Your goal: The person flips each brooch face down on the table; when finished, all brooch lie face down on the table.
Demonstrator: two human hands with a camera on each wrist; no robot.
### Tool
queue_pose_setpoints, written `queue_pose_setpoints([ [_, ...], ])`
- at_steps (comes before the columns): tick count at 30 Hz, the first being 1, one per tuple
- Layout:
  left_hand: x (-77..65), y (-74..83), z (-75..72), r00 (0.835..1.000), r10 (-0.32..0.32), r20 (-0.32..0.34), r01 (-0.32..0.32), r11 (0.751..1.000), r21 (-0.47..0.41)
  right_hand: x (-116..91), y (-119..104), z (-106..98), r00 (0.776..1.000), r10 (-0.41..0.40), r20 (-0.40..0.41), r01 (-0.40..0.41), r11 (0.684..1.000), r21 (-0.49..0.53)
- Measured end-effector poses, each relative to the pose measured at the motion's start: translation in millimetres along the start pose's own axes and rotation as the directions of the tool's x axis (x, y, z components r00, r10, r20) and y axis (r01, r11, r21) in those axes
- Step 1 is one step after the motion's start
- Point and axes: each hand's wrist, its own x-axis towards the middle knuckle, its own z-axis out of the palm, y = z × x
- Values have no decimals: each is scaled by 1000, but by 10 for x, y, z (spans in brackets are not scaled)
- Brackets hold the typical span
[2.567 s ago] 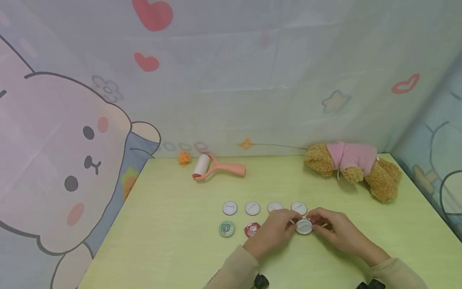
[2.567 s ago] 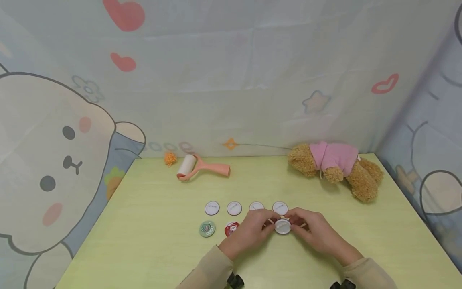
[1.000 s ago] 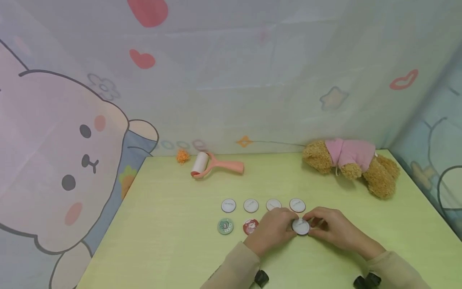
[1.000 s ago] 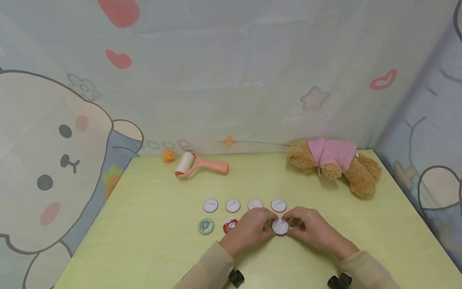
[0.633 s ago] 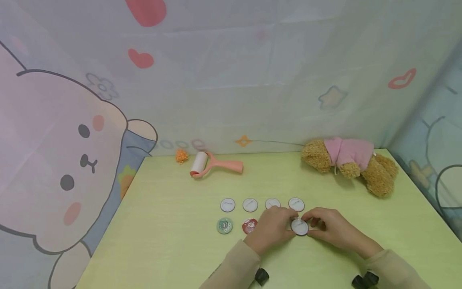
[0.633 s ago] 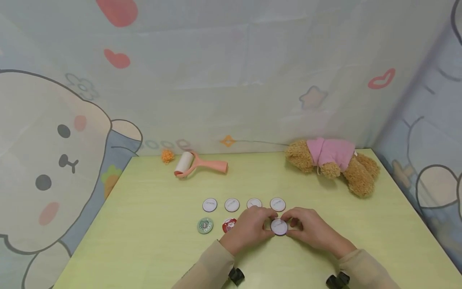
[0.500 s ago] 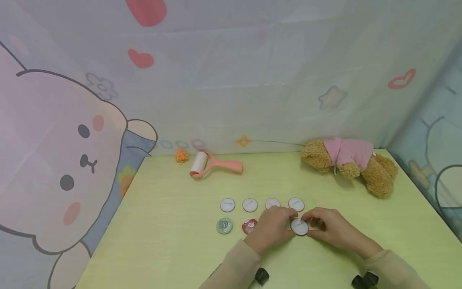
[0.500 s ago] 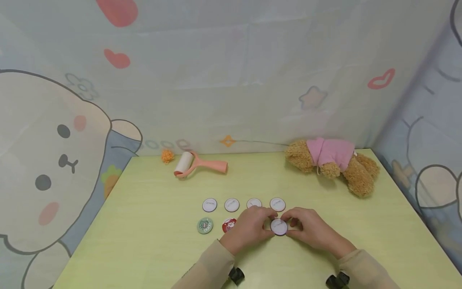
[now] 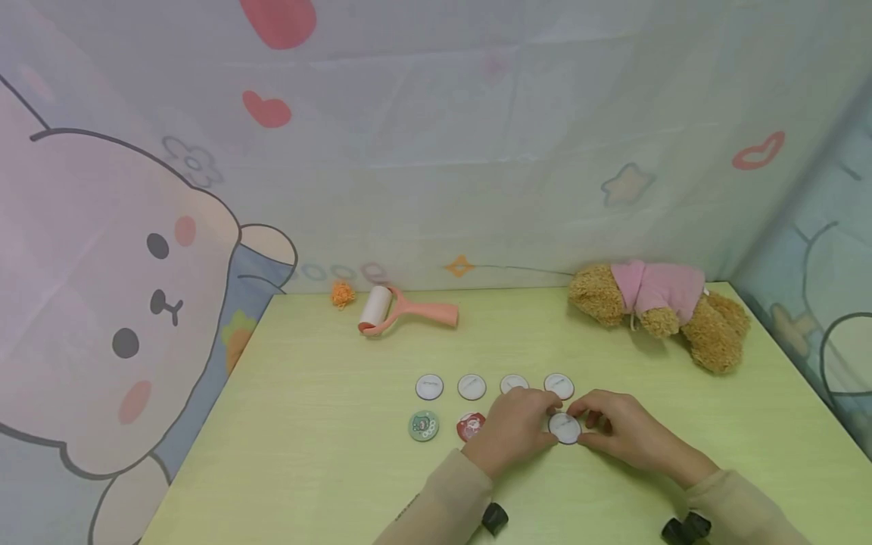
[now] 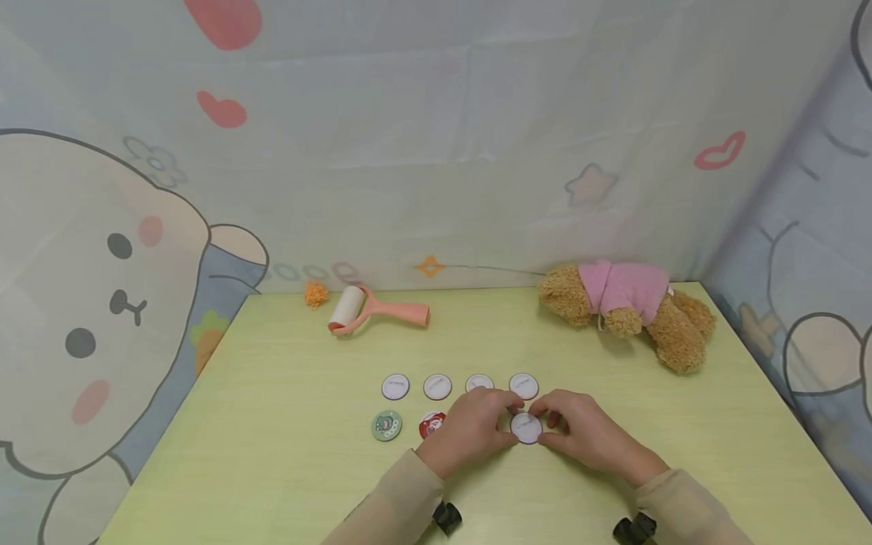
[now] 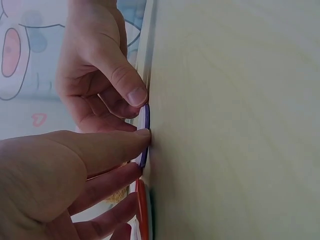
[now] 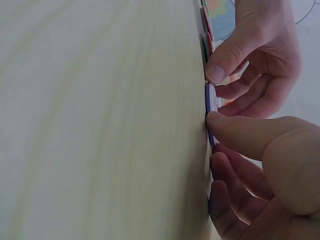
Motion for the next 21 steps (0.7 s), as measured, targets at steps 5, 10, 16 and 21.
queue_pose_setpoints([
  [5, 0, 8, -3, 1000, -13, 2, 13, 1000, -1, 0, 12, 11, 1000, -1, 3, 1, 1000, 1],
  [10, -19, -15, -19, 1000, -8, 20, 9, 1000, -16, 5, 24, 26, 1000, -16, -4, 16, 1000, -9],
  [16, -61, -136, -108, 999, 20, 31, -17, 997, -76, 20, 10, -1, 999, -34, -8, 34, 999, -21],
  [21, -80, -251, -241, 999, 35, 9, -33, 981, -193, 28, -13, -38, 1000, -5, 15, 6, 1000, -24],
])
